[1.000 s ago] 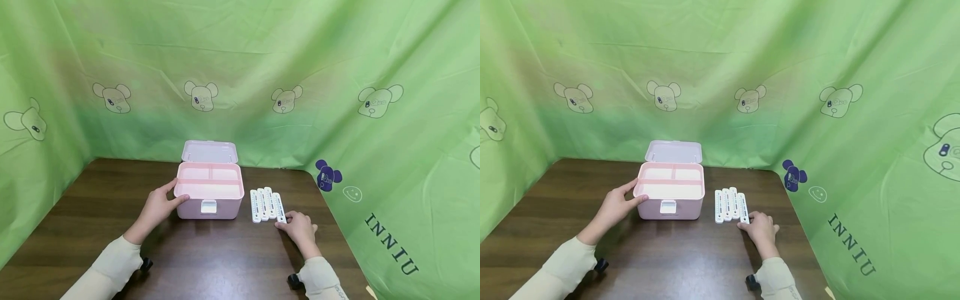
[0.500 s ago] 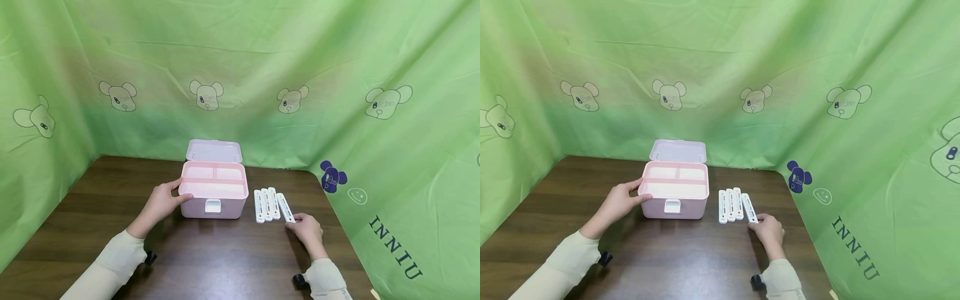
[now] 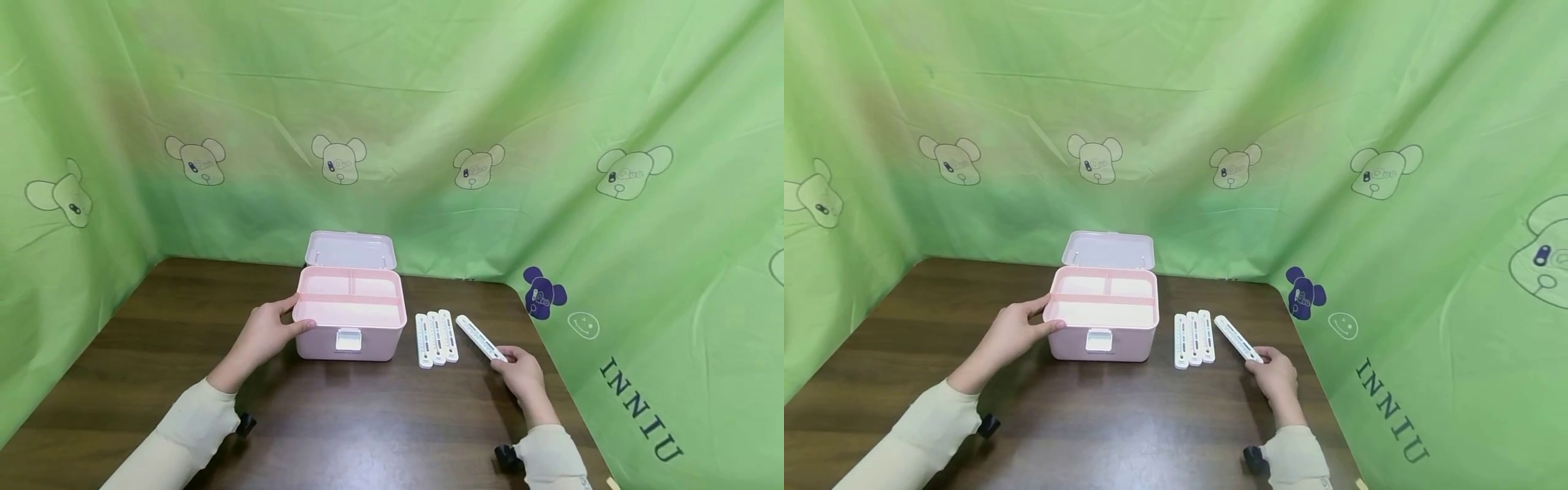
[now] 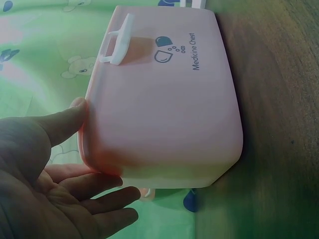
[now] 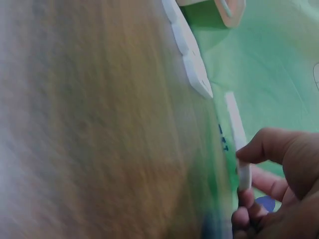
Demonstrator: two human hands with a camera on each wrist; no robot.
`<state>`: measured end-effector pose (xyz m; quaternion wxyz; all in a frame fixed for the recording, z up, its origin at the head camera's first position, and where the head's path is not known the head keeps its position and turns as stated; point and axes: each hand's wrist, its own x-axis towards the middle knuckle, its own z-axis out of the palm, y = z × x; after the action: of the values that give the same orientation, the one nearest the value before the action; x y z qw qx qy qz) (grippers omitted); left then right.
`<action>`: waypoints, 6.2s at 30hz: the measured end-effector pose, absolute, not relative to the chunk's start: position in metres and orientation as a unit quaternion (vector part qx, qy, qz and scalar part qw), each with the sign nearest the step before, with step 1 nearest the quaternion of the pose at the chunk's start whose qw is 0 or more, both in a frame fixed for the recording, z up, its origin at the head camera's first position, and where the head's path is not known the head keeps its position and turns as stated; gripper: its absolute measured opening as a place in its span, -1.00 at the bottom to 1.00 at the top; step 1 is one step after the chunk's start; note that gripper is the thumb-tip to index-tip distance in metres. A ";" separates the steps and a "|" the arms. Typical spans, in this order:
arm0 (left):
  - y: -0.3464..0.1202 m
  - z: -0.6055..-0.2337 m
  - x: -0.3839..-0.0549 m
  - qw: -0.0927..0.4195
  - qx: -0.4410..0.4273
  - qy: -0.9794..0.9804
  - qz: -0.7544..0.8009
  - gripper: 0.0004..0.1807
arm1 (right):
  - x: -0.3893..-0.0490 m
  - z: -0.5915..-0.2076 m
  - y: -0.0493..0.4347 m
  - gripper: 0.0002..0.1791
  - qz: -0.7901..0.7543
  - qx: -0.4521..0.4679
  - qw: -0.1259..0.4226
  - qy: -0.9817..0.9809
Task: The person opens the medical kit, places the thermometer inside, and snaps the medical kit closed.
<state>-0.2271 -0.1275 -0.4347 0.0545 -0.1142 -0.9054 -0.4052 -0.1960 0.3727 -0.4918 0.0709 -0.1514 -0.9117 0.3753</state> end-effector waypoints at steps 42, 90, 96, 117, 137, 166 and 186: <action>-0.128 -0.425 -0.224 0.041 -0.115 -0.916 -0.383 -0.15 | -0.294 -0.335 0.306 -0.58 0.286 0.223 -0.072 -0.929; -0.127 -0.424 -0.225 0.041 -0.119 -0.919 -0.375 -0.21 | -0.313 -0.333 0.174 -0.67 0.192 0.302 -0.162 -0.920; -0.127 -0.423 -0.225 0.040 -0.118 -0.917 -0.379 -0.21 | -0.314 -0.341 0.164 -0.69 0.195 0.310 -0.156 -0.917; -0.127 -0.424 -0.225 0.036 -0.116 -0.917 -0.381 -0.20 | -0.306 -0.356 0.155 -0.64 0.150 0.333 -0.152 -0.919; -0.125 -0.421 -0.228 0.021 -0.117 -0.920 -0.373 -0.17 | -0.305 -0.365 0.147 -0.71 0.094 0.398 -0.120 -0.905; -0.122 -0.419 -0.225 0.017 -0.123 -0.932 -0.341 -0.18 | -0.268 -0.369 0.195 -0.78 0.220 0.357 0.028 -0.908; -0.122 -0.422 -0.223 0.036 -0.133 -0.937 -0.321 -0.20 | -0.219 -0.405 0.230 -0.76 0.343 0.193 0.232 -0.890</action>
<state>-0.2226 -0.1225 -0.4220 0.0359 -0.1326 -0.9370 -0.3211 -0.2191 0.2297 -0.4046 0.2324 0.1931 -0.8896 0.3425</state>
